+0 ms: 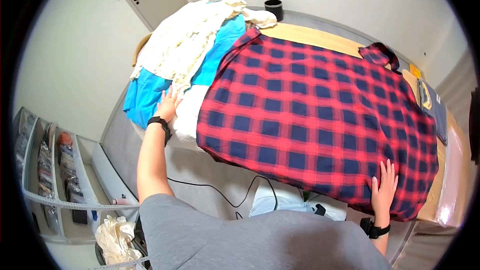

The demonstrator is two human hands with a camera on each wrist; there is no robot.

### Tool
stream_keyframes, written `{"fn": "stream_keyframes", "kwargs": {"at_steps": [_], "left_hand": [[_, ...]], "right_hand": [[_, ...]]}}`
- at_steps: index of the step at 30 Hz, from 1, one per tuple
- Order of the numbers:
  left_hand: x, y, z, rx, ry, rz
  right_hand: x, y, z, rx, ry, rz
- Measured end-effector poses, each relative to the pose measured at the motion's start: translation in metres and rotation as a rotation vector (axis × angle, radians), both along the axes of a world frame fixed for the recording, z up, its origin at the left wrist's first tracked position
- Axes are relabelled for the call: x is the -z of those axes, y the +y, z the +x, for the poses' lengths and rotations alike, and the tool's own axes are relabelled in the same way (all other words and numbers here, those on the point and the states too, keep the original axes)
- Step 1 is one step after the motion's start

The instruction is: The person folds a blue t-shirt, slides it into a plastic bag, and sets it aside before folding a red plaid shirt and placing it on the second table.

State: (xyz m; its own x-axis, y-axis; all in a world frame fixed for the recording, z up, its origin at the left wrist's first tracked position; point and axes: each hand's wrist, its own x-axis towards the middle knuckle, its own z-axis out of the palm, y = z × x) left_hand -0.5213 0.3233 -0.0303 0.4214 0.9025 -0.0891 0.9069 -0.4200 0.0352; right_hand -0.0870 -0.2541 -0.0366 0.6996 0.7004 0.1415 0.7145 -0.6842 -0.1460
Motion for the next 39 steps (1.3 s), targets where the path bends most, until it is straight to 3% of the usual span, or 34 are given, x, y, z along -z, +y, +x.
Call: {"fn": "stream_keyframes", "kwargs": {"at_steps": [4,6,8,9,12,13,14,15,17,18,20,22,24,25,27,30,32,33,36,39], "left_hand": [[-0.012,-0.027,0.015,-0.066,0.145,0.174],[-0.018,-0.056,0.022,-0.095,0.139,0.405],[0.005,-0.060,-0.002,0.039,-0.274,0.642],[-0.001,-0.093,0.009,-0.031,-0.699,0.588],[0.035,-0.163,-0.009,-0.184,-0.905,0.672],[0.050,-0.183,-0.019,-0.266,-0.896,0.475],[0.076,-0.196,-0.021,-0.226,-0.996,0.411],[0.099,-0.209,-0.021,-0.342,-1.115,0.140],[0.135,-0.235,-0.012,-0.491,-1.315,-0.357],[0.150,-0.246,-0.007,-0.529,-1.416,-0.580],[0.156,-0.267,0.019,-0.632,-1.543,-0.930],[0.176,-0.265,0.026,-0.495,-1.764,-1.412],[0.190,-0.265,0.040,-0.219,-1.871,-1.720],[0.190,-0.266,0.047,-0.216,-1.870,-1.716],[0.184,-0.274,0.061,-0.142,-2.015,-1.743],[0.172,-0.275,0.061,-0.272,-2.156,-1.683],[0.164,-0.275,0.054,-0.436,-2.080,-1.381],[0.152,-0.278,0.049,-0.346,-2.004,-1.492],[0.121,-0.273,0.029,-0.546,-2.033,-1.182],[0.070,-0.271,0.023,-0.366,-2.068,-1.053]], "right_hand": [[-0.001,-0.004,-0.001,-0.043,0.002,0.051],[-0.005,-0.012,0.002,-0.115,0.105,0.171],[-0.024,-0.024,-0.001,-0.090,0.225,0.431],[-0.029,-0.038,0.002,-0.029,0.158,0.482],[-0.036,-0.093,0.007,0.312,-0.002,0.639],[-0.032,-0.112,0.009,0.446,-0.077,0.673],[-0.020,-0.135,0.014,0.615,0.061,0.790],[-0.004,-0.154,0.020,0.757,0.048,0.857],[0.034,-0.191,0.028,0.826,-0.005,0.944],[0.065,-0.210,0.034,0.929,0.145,1.050],[0.058,-0.194,0.007,1.013,0.523,1.300],[0.085,-0.188,-0.004,0.909,0.778,1.599],[0.116,-0.194,-0.008,0.681,1.170,1.792],[0.122,-0.195,-0.010,0.680,1.173,1.795],[0.111,-0.180,-0.020,0.486,1.182,1.503],[0.082,-0.181,-0.018,0.389,1.199,1.463],[0.061,-0.195,-0.013,0.409,1.178,1.489],[0.049,-0.203,-0.008,0.364,1.126,1.527],[0.004,-0.216,0.008,0.246,1.043,1.660],[-0.015,-0.219,0.031,0.086,1.073,1.725]]}}
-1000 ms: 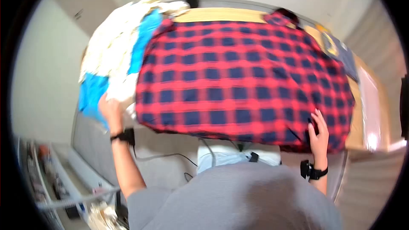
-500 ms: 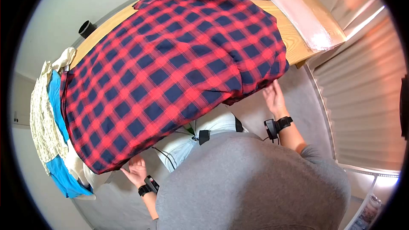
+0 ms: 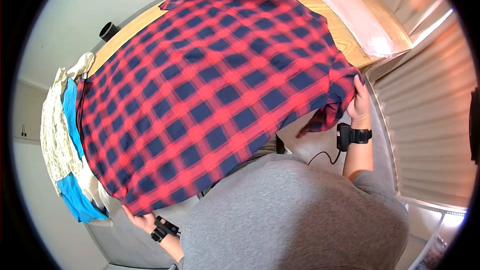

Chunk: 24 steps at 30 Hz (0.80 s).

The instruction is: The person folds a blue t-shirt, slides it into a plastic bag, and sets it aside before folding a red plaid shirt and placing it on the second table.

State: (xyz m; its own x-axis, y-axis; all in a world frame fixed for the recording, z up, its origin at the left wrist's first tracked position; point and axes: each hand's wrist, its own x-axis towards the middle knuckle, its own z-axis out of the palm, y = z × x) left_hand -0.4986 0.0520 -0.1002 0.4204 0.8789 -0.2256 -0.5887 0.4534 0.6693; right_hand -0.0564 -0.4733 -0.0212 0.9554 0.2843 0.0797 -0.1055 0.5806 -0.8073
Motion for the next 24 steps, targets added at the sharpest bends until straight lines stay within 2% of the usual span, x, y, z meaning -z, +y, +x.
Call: {"fn": "stream_keyframes", "kwargs": {"at_steps": [2,4,5,7,8,9,12,13,15,16,18,19,21,22,24], "left_hand": [[-0.019,0.002,-0.006,0.030,-0.035,0.046],[-0.038,-0.001,0.001,-0.273,0.057,-0.201],[-0.028,0.004,-0.011,-0.283,0.052,-0.201],[0.004,0.016,-0.040,-0.193,0.183,-0.050],[-0.006,0.008,-0.032,-0.217,0.041,-0.221],[-0.001,0.008,-0.033,-0.200,0.044,-0.231],[0.012,0.013,-0.038,-0.248,0.108,-0.314],[0.026,0.022,-0.048,-0.272,0.115,-0.287],[0.040,0.021,-0.050,-0.351,0.178,-0.115],[0.045,0.025,-0.053,-0.354,0.175,-0.112],[0.007,-0.002,-0.018,-0.583,-0.021,-0.354],[0.001,-0.006,-0.014,-0.533,-0.023,-0.357],[-0.002,0.004,-0.014,-0.392,0.044,-0.317],[-0.012,0.001,-0.009,-0.428,0.057,-0.327],[-0.031,0.003,-0.024,-0.410,0.035,-0.214]], "right_hand": [[-0.005,0.002,0.010,-0.014,0.007,0.033],[-0.008,0.004,0.014,0.061,0.148,-0.255],[-0.007,0.004,0.016,0.052,0.142,-0.255],[0.005,-0.009,0.015,0.112,0.317,-0.272],[0.017,-0.024,0.017,0.144,0.328,-0.375],[0.021,-0.028,0.013,0.197,0.307,-0.425],[0.064,-0.052,0.011,0.295,0.193,-0.398],[0.074,-0.055,0.011,0.272,0.166,-0.304],[0.082,-0.050,0.008,0.251,0.232,-0.220],[0.085,-0.047,0.007,0.248,0.230,-0.217],[0.074,-0.030,-0.001,0.117,0.287,-0.238],[0.071,-0.025,-0.002,0.102,0.289,-0.235],[0.069,-0.017,0.002,-0.033,0.273,-0.596],[0.073,-0.025,0.009,-0.057,0.241,-0.666],[0.066,-0.035,0.013,0.016,0.227,-0.406]]}}
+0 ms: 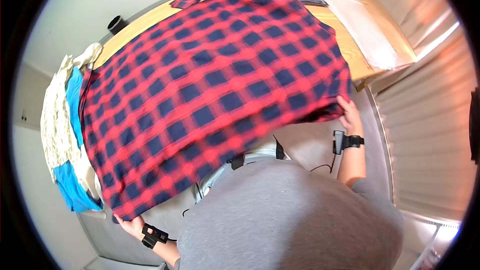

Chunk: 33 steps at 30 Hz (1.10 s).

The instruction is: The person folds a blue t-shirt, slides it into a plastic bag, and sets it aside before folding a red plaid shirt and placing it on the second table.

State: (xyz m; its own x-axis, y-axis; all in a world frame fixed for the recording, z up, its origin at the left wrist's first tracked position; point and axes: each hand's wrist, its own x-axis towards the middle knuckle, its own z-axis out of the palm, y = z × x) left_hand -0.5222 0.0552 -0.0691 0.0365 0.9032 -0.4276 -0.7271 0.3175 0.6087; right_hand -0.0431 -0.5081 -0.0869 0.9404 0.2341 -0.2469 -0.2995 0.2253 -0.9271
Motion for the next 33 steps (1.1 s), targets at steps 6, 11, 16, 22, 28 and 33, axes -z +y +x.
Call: {"fn": "stream_keyframes", "kwargs": {"at_steps": [6,11,16,22,28,33], "left_hand": [[0.028,0.004,-0.020,0.023,0.082,-0.332],[0.024,0.000,-0.031,0.191,-0.047,-0.110],[-0.010,0.006,-0.043,0.069,0.035,0.137],[-0.071,0.024,0.008,-0.006,0.296,0.451],[-0.047,0.126,0.053,0.174,0.220,0.448],[-0.023,0.153,0.093,0.278,0.257,0.125]], "right_hand": [[0.002,-0.004,0.005,-0.041,0.051,0.046],[-0.012,-0.025,0.013,-0.036,0.053,-0.020],[-0.058,-0.019,0.031,-0.087,-0.049,0.274],[-0.109,0.012,0.075,-0.169,-0.339,0.012],[-0.106,0.063,0.158,-0.434,-0.265,0.046],[-0.072,0.114,0.171,-0.341,-0.605,-0.823]]}}
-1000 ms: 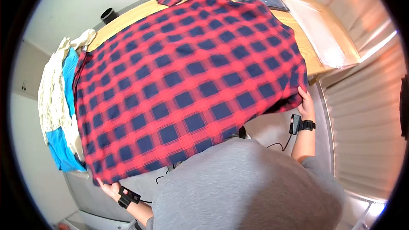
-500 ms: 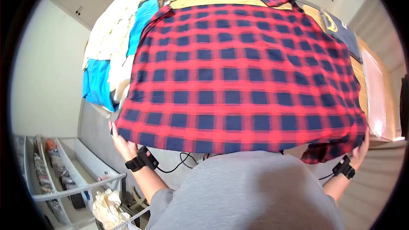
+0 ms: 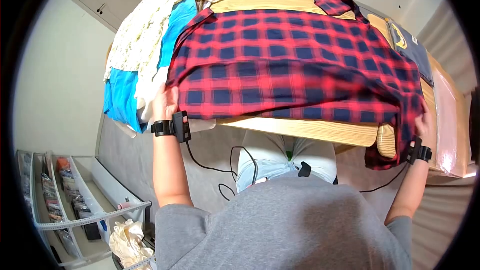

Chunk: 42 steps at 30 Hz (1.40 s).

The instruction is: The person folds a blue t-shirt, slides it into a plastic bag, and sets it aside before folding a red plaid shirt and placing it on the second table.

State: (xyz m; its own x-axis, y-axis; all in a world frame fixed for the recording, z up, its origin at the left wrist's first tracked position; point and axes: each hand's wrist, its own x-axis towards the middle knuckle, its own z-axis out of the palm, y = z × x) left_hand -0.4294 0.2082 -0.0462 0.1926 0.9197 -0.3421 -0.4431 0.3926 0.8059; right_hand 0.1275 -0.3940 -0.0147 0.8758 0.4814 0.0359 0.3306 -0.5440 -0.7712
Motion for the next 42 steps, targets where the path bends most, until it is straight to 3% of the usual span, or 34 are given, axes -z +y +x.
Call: {"fn": "stream_keyframes", "kwargs": {"at_steps": [2,4,6,7,8,9,10,11,12,14,16,18,20,22,24,26,28,30,32,34,36,37,38,40,42], "left_hand": [[0.000,-0.007,0.009,0.010,0.074,-0.130],[0.016,0.005,-0.004,0.100,-0.082,-0.119],[0.025,0.013,-0.020,0.193,-0.236,-0.102],[0.020,0.005,-0.019,0.201,-0.154,-0.002],[0.006,-0.016,-0.014,0.152,-0.080,0.115],[-0.003,-0.028,-0.016,0.199,-0.025,0.265],[0.003,-0.043,-0.016,0.108,0.070,0.537],[-0.022,-0.069,-0.001,0.031,0.197,0.531],[-0.040,-0.093,0.012,0.005,0.306,0.551],[-0.044,-0.109,0.019,0.091,0.581,0.682],[-0.034,-0.116,0.023,0.258,0.685,0.837],[-0.032,-0.125,0.033,0.344,0.704,0.822],[-0.030,-0.127,0.040,0.365,0.683,0.763],[-0.024,-0.121,0.042,0.408,0.692,0.844],[-0.032,-0.126,0.045,0.437,0.757,0.936],[-0.036,-0.127,0.042,0.448,0.759,0.932],[-0.036,-0.119,0.037,0.436,0.760,0.947],[-0.046,-0.117,0.041,0.431,0.845,1.018],[-0.050,-0.111,0.047,0.425,0.849,1.048],[-0.052,-0.109,0.053,0.440,0.843,1.067],[-0.056,-0.113,0.055,0.459,0.759,1.003],[-0.055,-0.111,0.050,0.487,0.856,1.103],[-0.059,-0.117,0.046,0.517,0.917,1.156],[-0.059,-0.129,0.034,0.570,0.957,1.175],[-0.058,-0.136,0.022,0.653,1.092,1.299]], "right_hand": [[0.034,0.006,0.027,0.050,1.069,0.956],[0.035,-0.003,0.032,0.092,0.959,0.963],[0.027,-0.022,0.025,0.133,0.877,0.810],[0.000,-0.010,-0.016,0.361,0.584,0.657],[-0.001,-0.018,-0.031,0.278,0.470,0.680],[-0.011,-0.024,-0.050,0.289,0.360,0.563],[-0.018,-0.032,-0.067,0.296,0.257,0.443],[-0.017,-0.048,-0.080,0.327,0.157,0.349],[-0.012,-0.079,-0.082,0.339,0.110,0.060],[-0.013,-0.085,-0.125,0.455,0.113,-0.201],[-0.016,-0.078,-0.157,0.399,0.308,-0.339],[0.007,-0.079,-0.175,0.330,0.270,-0.274],[0.027,-0.067,-0.184,0.185,0.404,0.091],[0.030,-0.057,-0.189,0.122,0.408,0.080],[0.023,-0.056,-0.181,0.025,0.394,-0.110],[-0.023,-0.047,-0.179,-0.062,0.362,-0.166],[-0.081,-0.028,-0.178,-0.173,0.625,0.001],[-0.110,-0.008,-0.155,-0.285,0.413,0.145],[-0.155,0.024,-0.127,-0.241,0.282,0.061],[-0.146,0.047,-0.094,-0.332,0.279,0.778],[-0.142,0.059,-0.047,-0.394,0.330,0.932],[-0.136,0.053,-0.030,-0.388,0.182,0.734],[-0.124,0.046,-0.010,-0.179,0.142,0.530],[-0.099,0.022,0.010,0.018,0.047,0.063],[-0.067,-0.004,0.016,0.160,-0.072,-0.218]]}}
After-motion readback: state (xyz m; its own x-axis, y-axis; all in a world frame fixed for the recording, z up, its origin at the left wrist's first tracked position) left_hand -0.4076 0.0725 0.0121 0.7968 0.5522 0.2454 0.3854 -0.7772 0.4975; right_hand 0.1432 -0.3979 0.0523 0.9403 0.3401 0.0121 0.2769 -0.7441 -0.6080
